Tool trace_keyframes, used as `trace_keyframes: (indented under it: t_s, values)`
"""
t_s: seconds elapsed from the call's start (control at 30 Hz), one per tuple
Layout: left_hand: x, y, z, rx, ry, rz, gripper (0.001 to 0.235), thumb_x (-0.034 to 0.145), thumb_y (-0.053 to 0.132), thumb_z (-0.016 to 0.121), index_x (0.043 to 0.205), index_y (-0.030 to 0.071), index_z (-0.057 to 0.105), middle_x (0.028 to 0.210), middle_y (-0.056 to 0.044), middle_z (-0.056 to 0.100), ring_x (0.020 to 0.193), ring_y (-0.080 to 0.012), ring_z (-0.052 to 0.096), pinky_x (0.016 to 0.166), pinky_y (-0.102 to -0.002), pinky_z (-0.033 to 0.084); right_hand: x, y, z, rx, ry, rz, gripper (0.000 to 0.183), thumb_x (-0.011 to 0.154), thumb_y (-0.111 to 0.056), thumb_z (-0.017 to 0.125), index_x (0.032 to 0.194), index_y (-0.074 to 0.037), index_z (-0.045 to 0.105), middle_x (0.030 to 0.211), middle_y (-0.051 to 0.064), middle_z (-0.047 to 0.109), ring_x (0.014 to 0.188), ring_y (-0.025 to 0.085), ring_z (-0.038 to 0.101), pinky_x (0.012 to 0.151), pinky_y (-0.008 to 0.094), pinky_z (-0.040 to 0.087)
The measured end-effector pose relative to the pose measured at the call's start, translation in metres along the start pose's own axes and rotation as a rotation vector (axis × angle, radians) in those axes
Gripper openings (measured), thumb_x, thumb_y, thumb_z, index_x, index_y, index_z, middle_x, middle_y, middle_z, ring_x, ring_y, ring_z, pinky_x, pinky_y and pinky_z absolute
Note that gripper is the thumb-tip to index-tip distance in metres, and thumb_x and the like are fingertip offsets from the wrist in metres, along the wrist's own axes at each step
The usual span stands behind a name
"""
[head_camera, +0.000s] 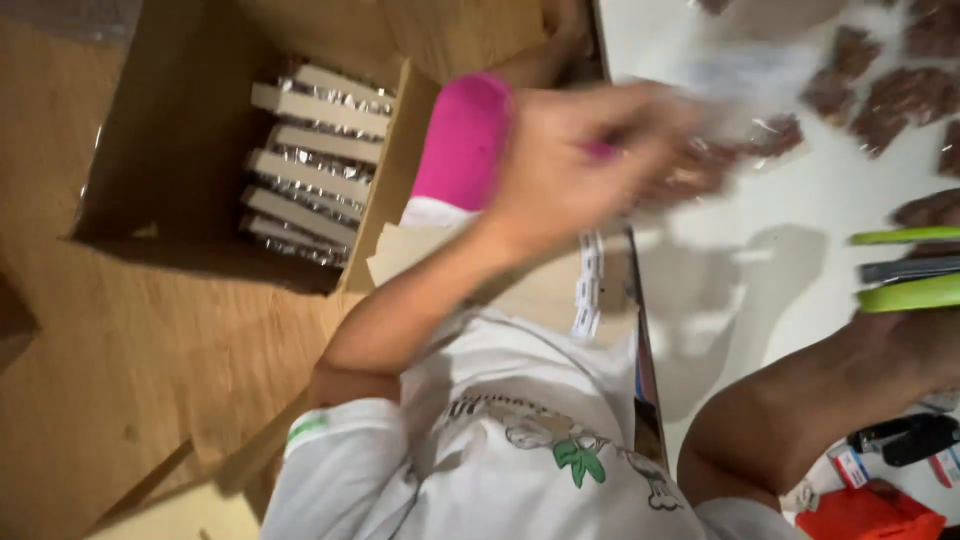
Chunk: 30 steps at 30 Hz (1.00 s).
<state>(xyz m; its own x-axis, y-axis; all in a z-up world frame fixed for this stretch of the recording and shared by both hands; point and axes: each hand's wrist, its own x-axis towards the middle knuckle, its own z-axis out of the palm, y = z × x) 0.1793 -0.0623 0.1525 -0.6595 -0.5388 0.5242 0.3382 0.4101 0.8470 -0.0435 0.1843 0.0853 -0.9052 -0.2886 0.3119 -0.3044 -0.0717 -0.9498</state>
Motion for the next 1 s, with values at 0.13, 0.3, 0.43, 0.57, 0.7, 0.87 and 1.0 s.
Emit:
trace_keyframes:
  t_s: [0.13,0.3,0.43,0.57,0.7,0.87,1.0]
  values:
    - [-0.007,-0.019,-0.107,0.027,0.328,-0.028,0.012,0.099,0.003,0.064,0.089,0.004,0.059,0.085,-0.012,0.057,0.078,-0.0243,0.057,0.072,-0.038,0.05,0.0,-0.022,0.033,0.249,0.009,0.204,0.036,0.089,-0.047,0.062,0.097,-0.011,0.062,0.108,0.008,0.065,0.075,0.02,0.059,0.069,0.033,0.052]
    - [-0.032,-0.055,-0.207,0.484,0.675,0.106,0.046,0.109,0.026,0.078,0.078,0.003,0.053,0.071,-0.001,0.035,0.072,-0.012,0.028,0.068,-0.035,0.02,-0.013,-0.022,0.073,0.416,0.039,0.54,0.035,0.093,-0.045,0.059,0.082,-0.011,0.059,0.063,0.006,0.049,0.055,0.024,0.051,0.06,0.037,0.043]
    - [-0.055,-0.081,-0.249,0.417,0.704,-0.003,0.02,0.104,0.015,0.074,0.09,0.004,0.065,0.084,-0.004,0.058,0.081,-0.0117,0.05,0.071,-0.032,0.04,-0.027,0.014,0.075,0.247,-0.155,0.639,0.031,0.104,-0.04,0.057,0.094,-0.012,0.062,0.068,0.012,0.059,0.061,0.025,0.06,0.061,0.035,0.052]
    - [-0.1,-0.121,-0.302,0.395,0.719,-0.266,0.018,0.103,0.014,0.072,0.086,0.009,0.073,0.079,0.006,0.063,0.077,-0.0039,0.051,0.068,-0.023,0.043,-0.034,0.065,0.057,0.028,-0.231,0.67,0.026,0.102,-0.042,0.062,0.099,-0.016,0.065,0.078,0.012,0.065,0.067,0.025,0.065,0.059,0.036,0.052]
    - [-0.133,-0.123,-0.314,0.326,0.79,-0.448,0.028,0.099,0.016,0.071,0.073,0.019,0.06,0.063,0.008,0.05,0.06,-0.0038,0.042,0.057,-0.024,0.035,-0.036,0.086,0.051,-0.091,-0.185,0.758,0.018,0.105,-0.033,0.057,0.102,-0.02,0.068,0.087,0.003,0.065,0.081,0.018,0.069,0.07,0.033,0.058]
    - [-0.164,-0.155,-0.319,-0.087,0.882,-0.517,0.025,0.09,0.009,0.072,0.113,-0.001,0.075,0.099,-0.008,0.077,0.082,-0.0122,0.07,0.072,-0.025,0.062,-0.041,0.114,0.048,-0.102,-0.278,0.779,0.026,0.117,-0.038,0.057,0.104,-0.016,0.063,0.083,0.01,0.064,0.077,0.025,0.066,0.072,0.035,0.056]
    - [-0.166,-0.142,-0.311,-0.064,0.846,-0.557,0.027,0.089,0.013,0.074,0.113,0.0,0.075,0.104,-0.011,0.078,0.087,-0.0145,0.072,0.08,-0.026,0.061,-0.045,0.122,0.06,-0.044,-0.299,0.789,0.022,0.117,-0.033,0.055,0.105,-0.015,0.059,0.093,0.002,0.059,0.081,0.017,0.063,0.082,0.035,0.059]
